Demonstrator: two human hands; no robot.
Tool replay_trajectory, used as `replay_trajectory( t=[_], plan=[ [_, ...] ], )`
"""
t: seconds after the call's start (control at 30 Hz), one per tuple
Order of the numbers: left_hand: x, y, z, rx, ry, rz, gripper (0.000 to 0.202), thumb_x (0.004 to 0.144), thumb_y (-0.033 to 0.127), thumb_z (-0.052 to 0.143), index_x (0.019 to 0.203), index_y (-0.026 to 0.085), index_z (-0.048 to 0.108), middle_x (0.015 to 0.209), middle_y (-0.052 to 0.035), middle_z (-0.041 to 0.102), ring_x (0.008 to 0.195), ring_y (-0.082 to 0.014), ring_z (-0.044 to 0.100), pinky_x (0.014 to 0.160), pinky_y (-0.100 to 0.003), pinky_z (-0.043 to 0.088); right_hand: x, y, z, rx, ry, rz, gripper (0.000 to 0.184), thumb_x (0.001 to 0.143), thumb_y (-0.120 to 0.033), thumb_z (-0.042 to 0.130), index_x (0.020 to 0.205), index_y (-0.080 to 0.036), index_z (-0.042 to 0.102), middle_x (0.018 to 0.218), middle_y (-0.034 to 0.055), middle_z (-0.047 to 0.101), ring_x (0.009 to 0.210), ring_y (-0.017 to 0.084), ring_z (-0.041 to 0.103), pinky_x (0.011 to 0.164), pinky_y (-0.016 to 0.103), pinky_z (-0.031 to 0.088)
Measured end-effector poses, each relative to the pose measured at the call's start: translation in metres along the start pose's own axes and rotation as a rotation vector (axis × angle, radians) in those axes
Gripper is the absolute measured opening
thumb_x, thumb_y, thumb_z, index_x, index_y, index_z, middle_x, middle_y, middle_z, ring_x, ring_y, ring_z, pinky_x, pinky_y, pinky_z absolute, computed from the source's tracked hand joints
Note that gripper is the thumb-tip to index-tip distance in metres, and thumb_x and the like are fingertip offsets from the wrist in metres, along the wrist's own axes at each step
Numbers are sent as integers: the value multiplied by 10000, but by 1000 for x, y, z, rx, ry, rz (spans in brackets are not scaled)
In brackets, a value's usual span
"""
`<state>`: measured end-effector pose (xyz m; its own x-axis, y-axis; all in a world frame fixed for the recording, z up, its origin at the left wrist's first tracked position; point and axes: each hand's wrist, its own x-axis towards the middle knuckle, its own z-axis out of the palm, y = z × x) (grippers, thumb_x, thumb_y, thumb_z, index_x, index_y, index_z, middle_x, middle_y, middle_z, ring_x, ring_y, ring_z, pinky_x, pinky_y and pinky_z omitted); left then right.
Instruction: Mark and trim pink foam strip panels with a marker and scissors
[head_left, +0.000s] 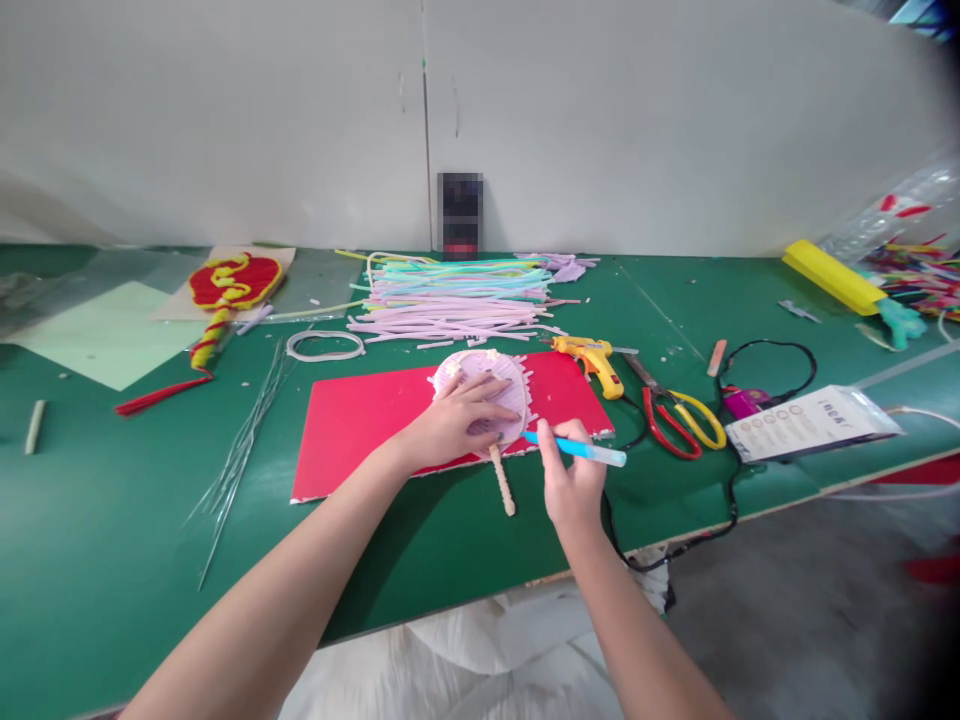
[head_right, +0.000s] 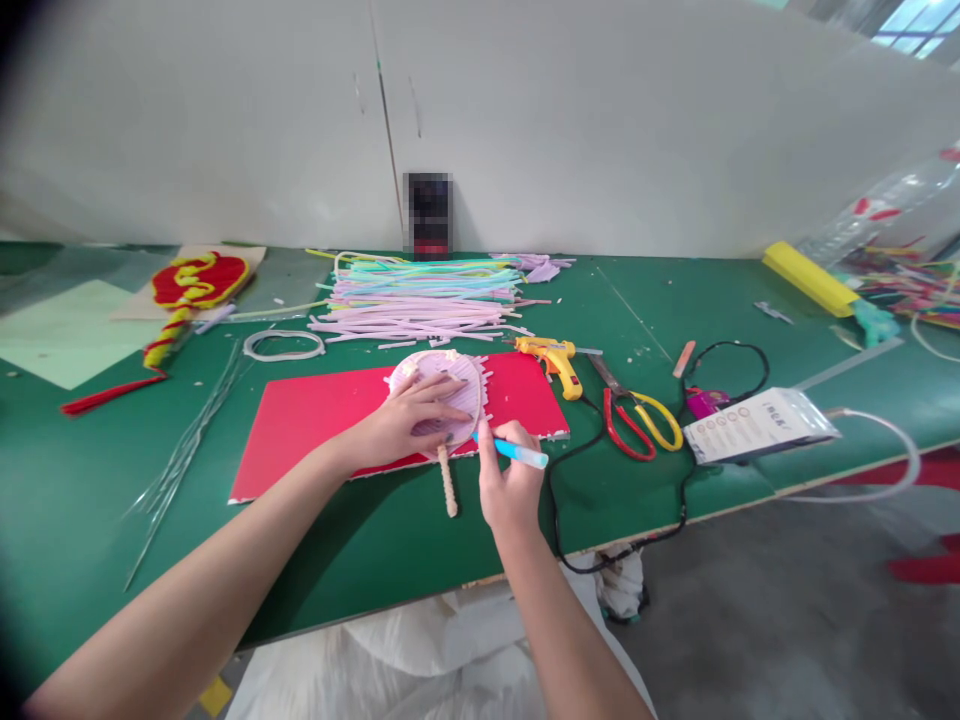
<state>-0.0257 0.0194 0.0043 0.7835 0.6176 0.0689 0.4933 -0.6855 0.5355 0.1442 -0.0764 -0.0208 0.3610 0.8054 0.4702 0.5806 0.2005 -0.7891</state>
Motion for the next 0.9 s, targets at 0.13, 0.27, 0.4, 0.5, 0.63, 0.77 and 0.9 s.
replay_trajectory(
  t=[0.13, 0.27, 0.4, 0.5, 0.63, 0.77, 0.9],
  plan=[
    [0, -1, 1, -1, 8, 8, 334, 881, 296, 589, 1208, 300, 660, 1535, -52, 383, 1455, -272, 232, 1178, -538, 51, 0, 1, 0, 1, -3, 11, 299, 917, -367, 541, 677, -207, 462, 592, -49, 451, 582, 129, 431, 622, 268, 362],
    [0, -1, 1, -1, 9, -1, 328, 886, 305, 583, 1205, 306, 661, 1534, -49, 385, 1458, -271, 224, 1177, -545, 45, 0, 0, -1, 1, 3, 20, 293, 918, -364, 538, 682, -204, 468, 599, -49, 456, 591, 127, 433, 626, 267, 364],
    [-1, -1, 1, 2, 4, -4, 326, 888, 307, 584, 1206, 305, 661, 1536, -56, 380, 1459, -268, 221, 1176, -542, 48, 0, -2, -1, 34, 12, 34, 303, 910, -351, 551, 662, -204, 457, 576, -61, 425, 561, 116, 410, 582, 255, 352],
    [-1, -3, 3, -24, 12, -5, 331, 894, 320, 577, 1216, 310, 654, 1538, -56, 376, 1466, -279, 195, 1169, -561, 48, -1, -5, -2, 77, 90, 56, 283, 901, -340, 565, 669, -199, 486, 583, -55, 454, 560, 114, 430, 570, 252, 363],
    [-1, -6, 2, -141, 46, 0, 375, 864, 286, 616, 1238, 288, 636, 1530, -84, 387, 1456, -282, 229, 1169, -555, 66, -1, -6, -3, 127, 165, 125, 270, 891, -373, 575, 696, -194, 520, 588, -48, 479, 547, 117, 444, 559, 260, 384],
    [-3, -4, -19, -296, 208, 69, 259, 848, 272, 624, 1089, 211, 695, 1411, -118, 526, 1369, -262, 389, 1111, -419, 310, 0, -4, -4, 162, 205, 222, 254, 876, -413, 591, 761, -192, 540, 633, -39, 500, 563, 120, 470, 558, 265, 409],
    [-5, 0, -49, -320, 92, -18, 154, 859, 227, 571, 934, 208, 704, 1001, -39, 692, 934, -166, 619, 811, -269, 468, 1, -6, -3, 155, 228, 206, 243, 832, -400, 663, 783, -184, 563, 708, -6, 566, 641, 142, 555, 614, 285, 471]
  ],
)
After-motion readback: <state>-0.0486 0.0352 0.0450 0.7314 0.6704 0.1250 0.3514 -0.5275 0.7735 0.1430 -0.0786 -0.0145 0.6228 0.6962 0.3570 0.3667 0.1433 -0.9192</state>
